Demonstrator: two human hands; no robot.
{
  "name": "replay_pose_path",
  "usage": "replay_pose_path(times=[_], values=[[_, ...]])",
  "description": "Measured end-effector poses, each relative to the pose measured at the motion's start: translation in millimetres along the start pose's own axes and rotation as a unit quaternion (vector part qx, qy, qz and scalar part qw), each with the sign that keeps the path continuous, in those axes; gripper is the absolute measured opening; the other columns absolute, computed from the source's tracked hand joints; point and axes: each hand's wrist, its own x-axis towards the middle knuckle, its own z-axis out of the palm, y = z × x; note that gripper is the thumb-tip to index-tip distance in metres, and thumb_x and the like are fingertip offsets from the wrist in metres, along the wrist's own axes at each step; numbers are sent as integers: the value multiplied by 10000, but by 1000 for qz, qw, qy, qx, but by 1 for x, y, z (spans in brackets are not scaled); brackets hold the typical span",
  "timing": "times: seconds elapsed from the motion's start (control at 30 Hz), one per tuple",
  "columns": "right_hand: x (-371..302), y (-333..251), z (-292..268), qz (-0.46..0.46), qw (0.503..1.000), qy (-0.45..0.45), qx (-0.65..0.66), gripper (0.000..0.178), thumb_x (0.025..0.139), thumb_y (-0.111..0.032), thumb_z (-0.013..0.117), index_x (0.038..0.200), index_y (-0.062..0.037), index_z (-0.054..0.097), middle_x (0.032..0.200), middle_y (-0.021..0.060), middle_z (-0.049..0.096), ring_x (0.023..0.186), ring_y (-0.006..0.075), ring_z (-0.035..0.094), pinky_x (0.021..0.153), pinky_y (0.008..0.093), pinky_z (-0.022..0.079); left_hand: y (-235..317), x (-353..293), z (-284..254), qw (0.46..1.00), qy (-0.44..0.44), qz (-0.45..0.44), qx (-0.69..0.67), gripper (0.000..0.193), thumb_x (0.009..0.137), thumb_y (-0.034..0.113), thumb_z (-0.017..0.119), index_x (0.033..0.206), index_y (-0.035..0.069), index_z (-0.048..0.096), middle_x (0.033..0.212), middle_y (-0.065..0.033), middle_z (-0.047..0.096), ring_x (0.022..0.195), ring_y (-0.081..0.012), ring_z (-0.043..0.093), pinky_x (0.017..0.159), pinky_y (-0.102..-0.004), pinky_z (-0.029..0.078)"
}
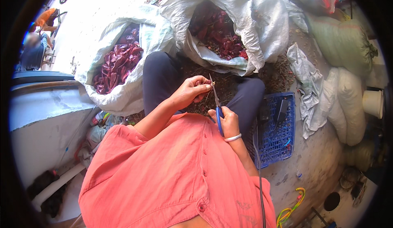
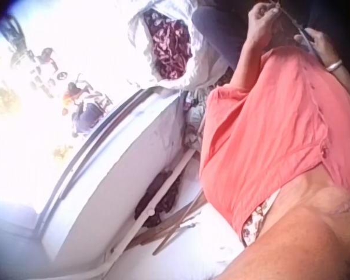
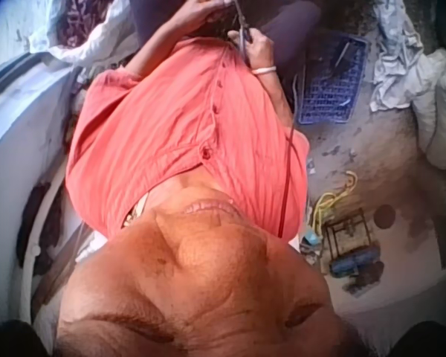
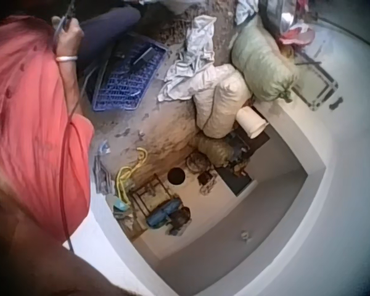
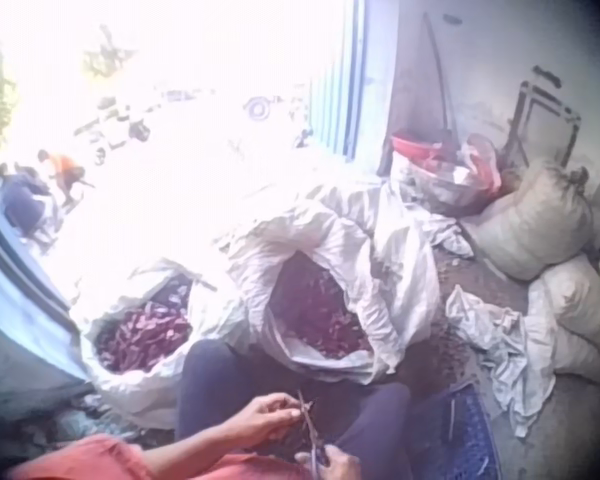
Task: The person sits on the floor and uses scissors to trim the stems off dried red chili peppers. They pick peppers from a large white sack, cut the stems, and drop the peppers into a blue plastic basket.
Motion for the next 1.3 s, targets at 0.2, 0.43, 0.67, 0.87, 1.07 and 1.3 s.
replay_pose_path(times=[0.2, 0.43, 0.67, 0.87, 1.07, 1.3], values=[[4, 2, 0, -84, 996, 20, -34, 500, 752, -454, 788, 781, -19, 543, 657, 146, 601, 572, 326, 594, 544, 425, 457, 0, -2, -11, 998, -23, 15, 63, 153, 927, 172, 642, 994, 44, 589, 759, 34, 532, 573, -33, 430, 464, -195, 325], [3, 7, 5, 13, 995, -25, -94, 493, 767, -455, 775, 751, -13, 558, 678, 177, 619, 599, 307, 630, 540, 414, 456, -12, 2, -18, 998, -4, -8, 66, 148, 926, 169, 640, 992, 46, 592, 759, 26, 552, 580, -41, 449, 470, -198, 340], [8, 30, 17, 56, 994, -54, 79, 445, 804, -413, 761, 760, -15, 568, 658, 155, 604, 581, 234, 596, 551, 374, 450, 1, -8, -36, 993, 69, 18, 95, 195, 939, 239, 578, 1032, 68, 565, 871, -51, 658, 718, -104, 624, 533, -207, 446], [13, 45, 14, 88, 987, -51, 127, 431, 834, -406, 737, 766, -14, 570, 613, 115, 550, 564, 162, 513, 555, 350, 433, 66, -38, -157, 843, 370, 209, 331, 194, 908, 194, 599, 1024, 39, 616, 866, -72, 669, 772, -167, 666, 602, -278, 516], [20, 47, 19, 72, 978, -18, 195, 324, 857, -295, 739, 777, -22, 585, 600, 44, 553, 533, 90, 495, 508, 279, 415, 109, -49, -191, 589, 447, 243, 628, 274, 838, 217, 683, 1033, 24, 665, 985, -175, 672, 911, -310, 644, 845, -411, 488], [26, 40, 14, 92, 960, -15, 263, 277, 886, -304, 711, 830, -50, 613, 599, -24, 542, 451, 39, 464, 420, 216, 369, 41, 110, -70, 809, 193, 253, 494, 143, 844, 139, 667, 936, 31, 681, 896, -163, 682, 840, -287, 674, 770, -376, 528]])
